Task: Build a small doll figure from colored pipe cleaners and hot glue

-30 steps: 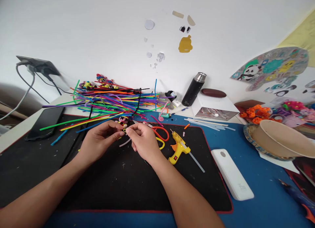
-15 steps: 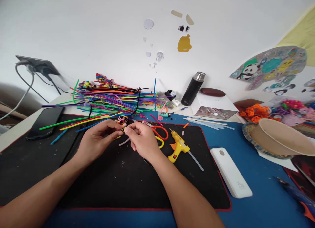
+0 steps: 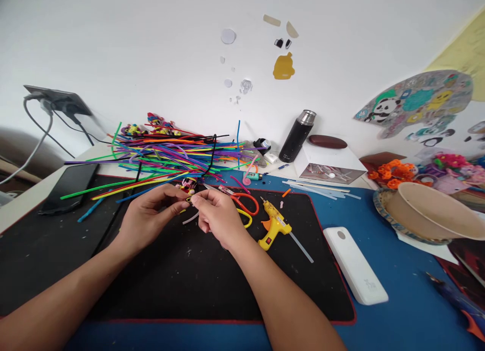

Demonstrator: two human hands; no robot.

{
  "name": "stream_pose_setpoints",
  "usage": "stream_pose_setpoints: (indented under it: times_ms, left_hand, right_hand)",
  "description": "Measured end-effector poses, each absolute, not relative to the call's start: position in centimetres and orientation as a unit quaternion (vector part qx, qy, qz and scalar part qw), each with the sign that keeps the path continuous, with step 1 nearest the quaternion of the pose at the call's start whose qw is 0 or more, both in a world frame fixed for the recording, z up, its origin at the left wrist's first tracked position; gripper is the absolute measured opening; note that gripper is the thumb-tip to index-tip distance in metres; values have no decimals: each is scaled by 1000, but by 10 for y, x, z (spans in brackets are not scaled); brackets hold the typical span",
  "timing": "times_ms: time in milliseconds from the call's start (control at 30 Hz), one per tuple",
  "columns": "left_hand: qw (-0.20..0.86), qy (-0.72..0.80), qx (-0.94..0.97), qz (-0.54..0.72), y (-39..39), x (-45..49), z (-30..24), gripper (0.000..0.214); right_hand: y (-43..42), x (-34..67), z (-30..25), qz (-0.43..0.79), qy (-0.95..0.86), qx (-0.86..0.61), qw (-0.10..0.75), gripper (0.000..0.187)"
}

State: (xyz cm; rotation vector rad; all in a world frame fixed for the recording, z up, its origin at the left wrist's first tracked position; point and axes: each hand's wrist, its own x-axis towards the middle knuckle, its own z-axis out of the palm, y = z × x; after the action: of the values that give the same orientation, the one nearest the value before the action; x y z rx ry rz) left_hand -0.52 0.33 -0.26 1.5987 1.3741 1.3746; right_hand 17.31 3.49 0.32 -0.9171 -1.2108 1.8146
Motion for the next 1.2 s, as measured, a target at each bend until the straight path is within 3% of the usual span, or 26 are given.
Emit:
stream_pose_setpoints:
  times_ms: [200, 467, 1200]
  left_hand:
    - [342, 521, 583, 522, 4, -4, -5, 23]
    - [472, 489, 524, 514, 7, -2, 0, 33]
    - [590, 463, 400, 526, 10, -3, 1, 36]
  right_hand:
    - [35, 172, 1, 712, -465, -361, 382, 36]
    - [36, 172, 3, 698, -471, -374, 389, 33]
    - [35, 173, 2, 683, -496, -380, 378, 33]
